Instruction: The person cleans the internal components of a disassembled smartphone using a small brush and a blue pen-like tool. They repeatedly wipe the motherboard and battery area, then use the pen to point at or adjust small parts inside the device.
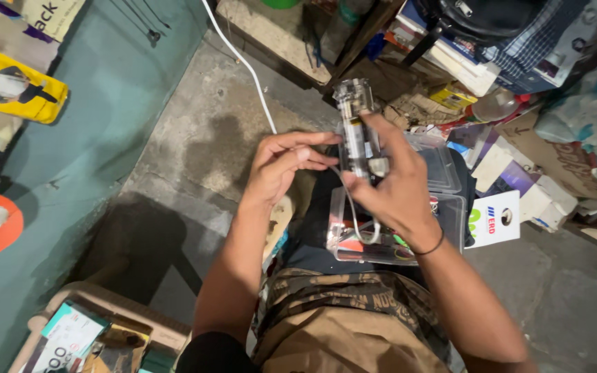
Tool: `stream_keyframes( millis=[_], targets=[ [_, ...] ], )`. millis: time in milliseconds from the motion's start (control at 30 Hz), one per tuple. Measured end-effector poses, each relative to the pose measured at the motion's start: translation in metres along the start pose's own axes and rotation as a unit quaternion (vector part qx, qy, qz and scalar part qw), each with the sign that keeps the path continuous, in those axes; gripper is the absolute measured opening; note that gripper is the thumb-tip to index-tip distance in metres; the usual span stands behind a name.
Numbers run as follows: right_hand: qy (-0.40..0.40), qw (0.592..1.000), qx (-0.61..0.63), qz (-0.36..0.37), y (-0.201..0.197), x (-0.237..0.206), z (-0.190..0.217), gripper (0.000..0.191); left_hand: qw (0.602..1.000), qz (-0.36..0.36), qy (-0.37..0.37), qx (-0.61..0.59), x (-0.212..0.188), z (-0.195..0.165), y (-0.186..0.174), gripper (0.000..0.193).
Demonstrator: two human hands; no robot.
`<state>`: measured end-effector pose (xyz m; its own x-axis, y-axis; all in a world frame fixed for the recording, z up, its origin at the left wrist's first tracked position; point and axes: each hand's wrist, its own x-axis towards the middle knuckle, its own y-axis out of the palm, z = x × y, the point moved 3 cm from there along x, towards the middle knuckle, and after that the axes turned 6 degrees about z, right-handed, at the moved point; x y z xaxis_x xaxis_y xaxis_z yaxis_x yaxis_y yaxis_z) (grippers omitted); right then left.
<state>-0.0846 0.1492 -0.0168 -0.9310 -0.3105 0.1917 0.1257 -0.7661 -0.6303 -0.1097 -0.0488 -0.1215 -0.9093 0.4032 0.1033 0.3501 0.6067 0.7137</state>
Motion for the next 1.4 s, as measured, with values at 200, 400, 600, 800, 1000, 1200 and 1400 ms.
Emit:
stream_keyframes(
  millis=[200,400,600,800,1000,1200,1400],
  targets=[
    [0.145,0.800,0.582,0.006,-0.004,-0.012,-0.036,0.081,0.994,0.024,0.091,-0.059,-0.007,-0.007,-0.009,0.038],
    [0.174,0.647,0.742,0.025,0.004,-0.030,-0.045,0.084,0.980,0.115,0.104,-0.123,-0.016,-0.006,-0.016,0.040],
    [0.157,0.607,0.777,0.056,0.005,-0.033,-0.051,0.087,0.981,0.120,0.099,-0.115,-0.016,-0.006,-0.014,0.040],
    [0.177,0.750,0.635,0.054,0.010,-0.024,-0.044,0.091,0.990,0.113,0.086,-0.028,-0.013,-0.015,-0.001,0.034],
    [0.178,0.815,0.550,0.043,0.013,-0.016,-0.028,0.087,0.989,0.062,0.101,0.088,-0.012,-0.018,0.017,0.013],
    [0.180,0.804,0.560,0.090,0.012,-0.019,-0.022,0.082,0.863,-0.052,0.241,0.441,-0.013,-0.051,0.056,0.030],
    [0.156,0.794,0.576,0.115,0.014,-0.020,-0.024,0.078,0.747,0.002,0.275,0.606,0.004,-0.084,0.104,0.037]
  ],
)
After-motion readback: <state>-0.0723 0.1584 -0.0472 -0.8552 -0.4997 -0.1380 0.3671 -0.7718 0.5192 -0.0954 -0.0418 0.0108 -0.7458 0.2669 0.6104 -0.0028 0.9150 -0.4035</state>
